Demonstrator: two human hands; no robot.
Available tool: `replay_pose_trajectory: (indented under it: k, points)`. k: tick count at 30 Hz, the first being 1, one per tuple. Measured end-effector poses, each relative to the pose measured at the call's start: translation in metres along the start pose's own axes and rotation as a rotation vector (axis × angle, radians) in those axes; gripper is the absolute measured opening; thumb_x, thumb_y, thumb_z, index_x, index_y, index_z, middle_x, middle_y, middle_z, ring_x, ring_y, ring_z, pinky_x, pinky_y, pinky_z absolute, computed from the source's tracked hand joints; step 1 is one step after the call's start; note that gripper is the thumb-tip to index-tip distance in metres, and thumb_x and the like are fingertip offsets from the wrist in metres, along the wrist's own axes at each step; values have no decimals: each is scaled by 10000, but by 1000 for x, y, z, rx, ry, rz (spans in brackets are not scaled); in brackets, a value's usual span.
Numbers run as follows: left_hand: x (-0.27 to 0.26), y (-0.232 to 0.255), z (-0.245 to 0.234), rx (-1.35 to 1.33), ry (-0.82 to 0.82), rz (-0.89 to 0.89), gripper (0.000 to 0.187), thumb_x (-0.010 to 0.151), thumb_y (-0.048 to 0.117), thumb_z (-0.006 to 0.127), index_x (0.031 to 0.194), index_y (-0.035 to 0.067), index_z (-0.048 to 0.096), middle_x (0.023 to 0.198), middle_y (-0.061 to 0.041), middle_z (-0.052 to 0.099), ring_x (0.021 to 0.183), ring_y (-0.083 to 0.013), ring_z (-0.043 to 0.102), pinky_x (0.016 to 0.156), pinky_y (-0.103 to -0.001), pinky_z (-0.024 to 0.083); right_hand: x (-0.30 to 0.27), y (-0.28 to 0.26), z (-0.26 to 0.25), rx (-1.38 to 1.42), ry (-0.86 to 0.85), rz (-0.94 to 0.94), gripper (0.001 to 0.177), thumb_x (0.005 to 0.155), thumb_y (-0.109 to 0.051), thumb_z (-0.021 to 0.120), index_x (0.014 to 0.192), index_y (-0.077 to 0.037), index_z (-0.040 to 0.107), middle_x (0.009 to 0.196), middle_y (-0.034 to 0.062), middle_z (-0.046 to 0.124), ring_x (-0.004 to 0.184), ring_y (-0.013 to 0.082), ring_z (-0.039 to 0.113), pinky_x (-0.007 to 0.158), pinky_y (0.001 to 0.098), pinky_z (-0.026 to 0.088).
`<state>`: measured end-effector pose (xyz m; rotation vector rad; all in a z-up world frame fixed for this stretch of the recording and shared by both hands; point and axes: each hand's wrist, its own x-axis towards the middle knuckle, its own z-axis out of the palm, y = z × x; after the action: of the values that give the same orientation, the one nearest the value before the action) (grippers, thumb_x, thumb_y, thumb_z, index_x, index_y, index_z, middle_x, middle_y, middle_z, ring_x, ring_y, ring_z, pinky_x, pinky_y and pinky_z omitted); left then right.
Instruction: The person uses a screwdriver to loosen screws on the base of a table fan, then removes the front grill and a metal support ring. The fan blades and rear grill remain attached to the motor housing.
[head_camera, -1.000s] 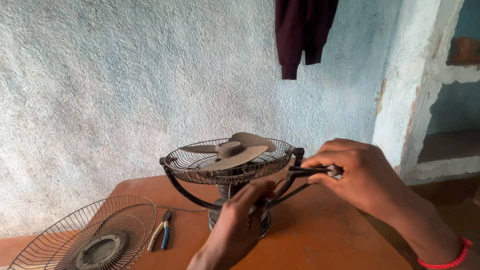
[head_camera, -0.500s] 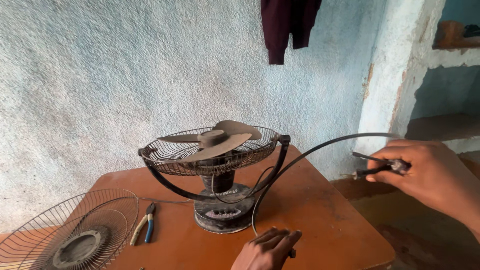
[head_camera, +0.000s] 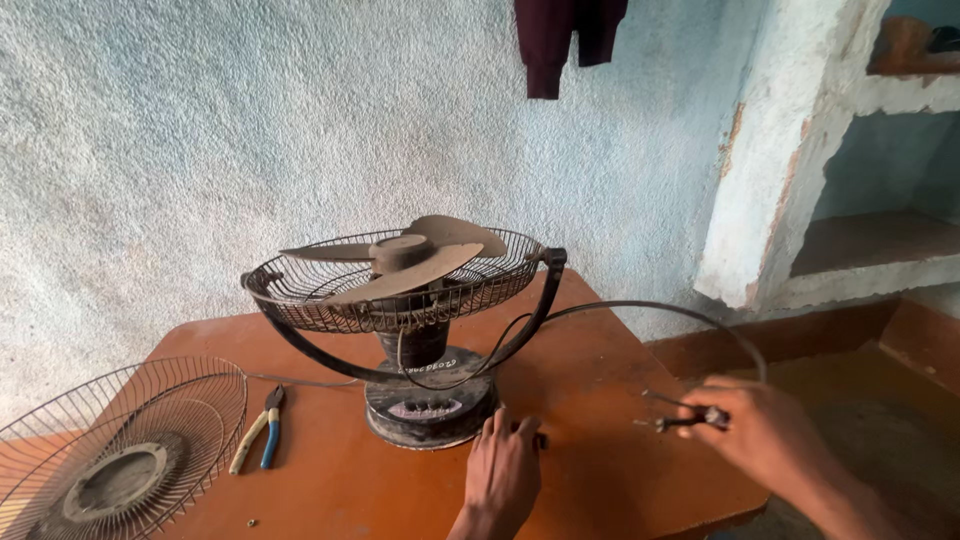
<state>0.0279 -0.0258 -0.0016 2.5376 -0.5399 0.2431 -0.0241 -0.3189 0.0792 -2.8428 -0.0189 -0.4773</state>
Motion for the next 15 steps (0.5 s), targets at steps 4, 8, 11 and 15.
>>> replay_pose_trajectory:
  k: [4, 8, 11, 15]
  points:
    - [10, -9, 16, -85, -45, -36, 423, 895, 71, 587, 1313, 137, 604, 1277, -151, 583, 1251, -361, 511, 1054, -491, 410, 10, -8, 44, 108, -2, -51, 341, 739, -326, 859, 1055, -214, 795, 896, -30, 765, 701, 185, 727, 627, 342, 589]
    - [17, -21, 36, -103, 91, 9, 508, 833, 44, 616, 1338, 97, 591, 1340, -117, 624, 1297, -362, 486, 1066, -507, 379, 19, -24, 67, 158, -68, -74, 326, 792, -252, 815, 1114, -208, 788, 922, -14, 771, 753, 216, 749, 681, 376, 567]
    - [17, -34, 47, -152, 137, 29, 523, 822, 16, 616, 1340, 84, 603, 1326, -132, 643, 1278, -374, 498, 1067, -484, 391, 22, -37, 77, 130, -18, -166, 293, 804, -214, 797, 1095, -187, 783, 936, 5, 760, 799, 245, 735, 701, 402, 556]
    - [11, -53, 48, -259, 249, 144, 493, 790, -42, 610, 1276, 31, 649, 1309, -171, 668, 1211, -387, 561, 1060, -428, 442, 21, -54, 87, 137, -80, -179, 220, 816, -131, 767, 1034, -152, 771, 943, 20, 744, 856, 273, 722, 728, 415, 554]
